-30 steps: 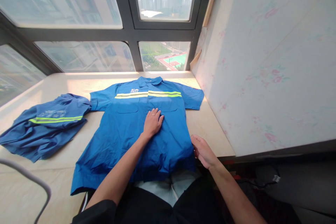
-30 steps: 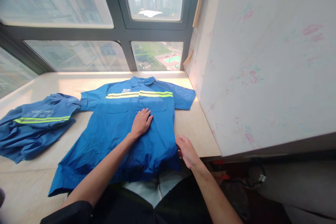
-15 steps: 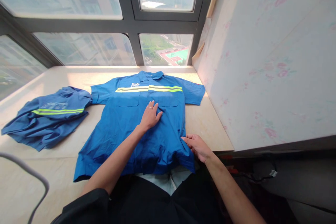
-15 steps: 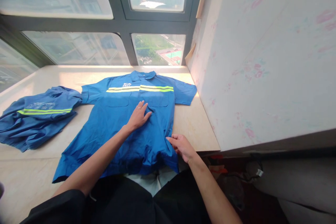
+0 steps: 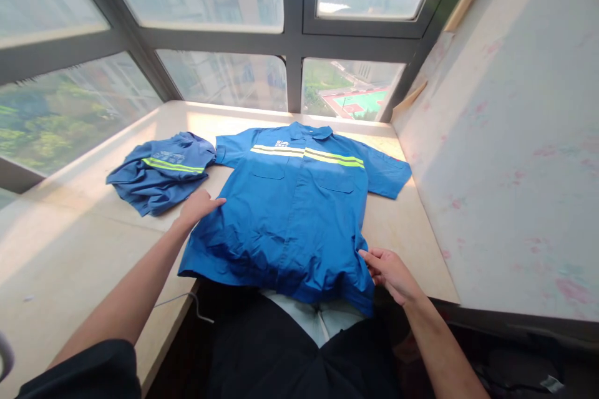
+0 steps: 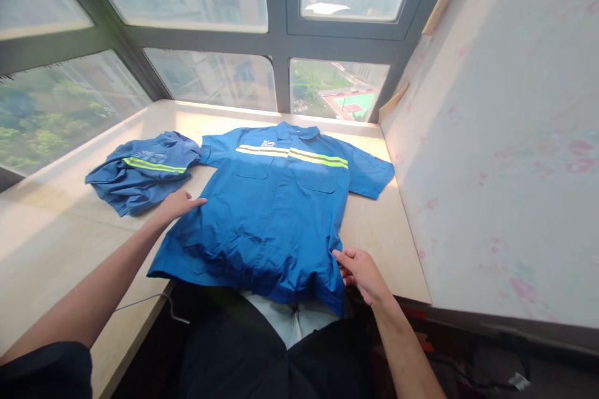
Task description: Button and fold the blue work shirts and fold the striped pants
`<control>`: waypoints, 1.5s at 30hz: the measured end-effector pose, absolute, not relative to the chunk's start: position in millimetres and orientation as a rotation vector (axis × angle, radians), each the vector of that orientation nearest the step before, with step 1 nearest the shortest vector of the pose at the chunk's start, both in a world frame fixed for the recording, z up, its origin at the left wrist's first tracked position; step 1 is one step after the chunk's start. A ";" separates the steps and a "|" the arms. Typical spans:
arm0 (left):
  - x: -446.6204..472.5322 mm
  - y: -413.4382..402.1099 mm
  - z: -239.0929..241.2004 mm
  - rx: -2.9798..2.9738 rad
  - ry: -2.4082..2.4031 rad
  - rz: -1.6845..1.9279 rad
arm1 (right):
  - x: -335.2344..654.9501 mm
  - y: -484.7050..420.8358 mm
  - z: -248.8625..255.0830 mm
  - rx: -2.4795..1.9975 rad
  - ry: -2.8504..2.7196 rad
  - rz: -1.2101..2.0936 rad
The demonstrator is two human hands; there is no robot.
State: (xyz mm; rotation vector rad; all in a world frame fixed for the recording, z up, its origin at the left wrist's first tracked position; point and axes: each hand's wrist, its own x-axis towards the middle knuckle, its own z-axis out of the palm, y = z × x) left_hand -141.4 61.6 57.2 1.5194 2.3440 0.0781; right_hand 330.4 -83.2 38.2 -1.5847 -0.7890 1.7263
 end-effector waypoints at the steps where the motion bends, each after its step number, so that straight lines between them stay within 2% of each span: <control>1: -148.1 56.7 60.2 1.436 2.253 0.122 | 331.0 -82.7 38.1 -1.590 -0.798 1.717; 4: -155.0 43.0 68.4 1.236 2.060 0.264 | 332.5 -81.8 38.2 -1.610 -0.805 1.690; 11: -164.1 28.6 71.4 0.994 1.972 0.541 | 350.9 -86.3 37.8 -1.681 -0.732 1.584; 18: -176.1 28.7 55.9 0.868 2.100 0.684 | 370.4 -96.6 38.8 -1.743 -0.680 1.499; 22: -176.9 28.5 57.8 0.875 2.093 0.597 | 365.2 -97.5 43.8 -1.628 -0.698 1.506; 25: -181.8 23.4 67.4 0.837 1.985 0.326 | 361.2 -97.6 48.1 -1.482 -0.754 1.508; 30: -192.7 7.9 81.2 0.881 1.859 -0.020 | 355.4 -103.1 52.1 -1.353 -0.762 1.778; 34: -200.1 -2.3 81.4 0.855 1.787 0.112 | 358.1 -109.0 45.0 -1.349 -0.908 1.924; 39: -208.7 -9.6 75.0 0.773 1.810 0.216 | 374.4 -113.6 31.4 -1.632 -0.883 1.672; 42: -208.9 -10.8 77.3 0.745 1.781 0.161 | 378.7 -120.2 30.8 -1.650 -0.813 1.576; 45: -204.7 -3.5 86.3 0.759 1.764 0.044 | 378.0 -127.7 35.6 -1.533 -0.861 1.695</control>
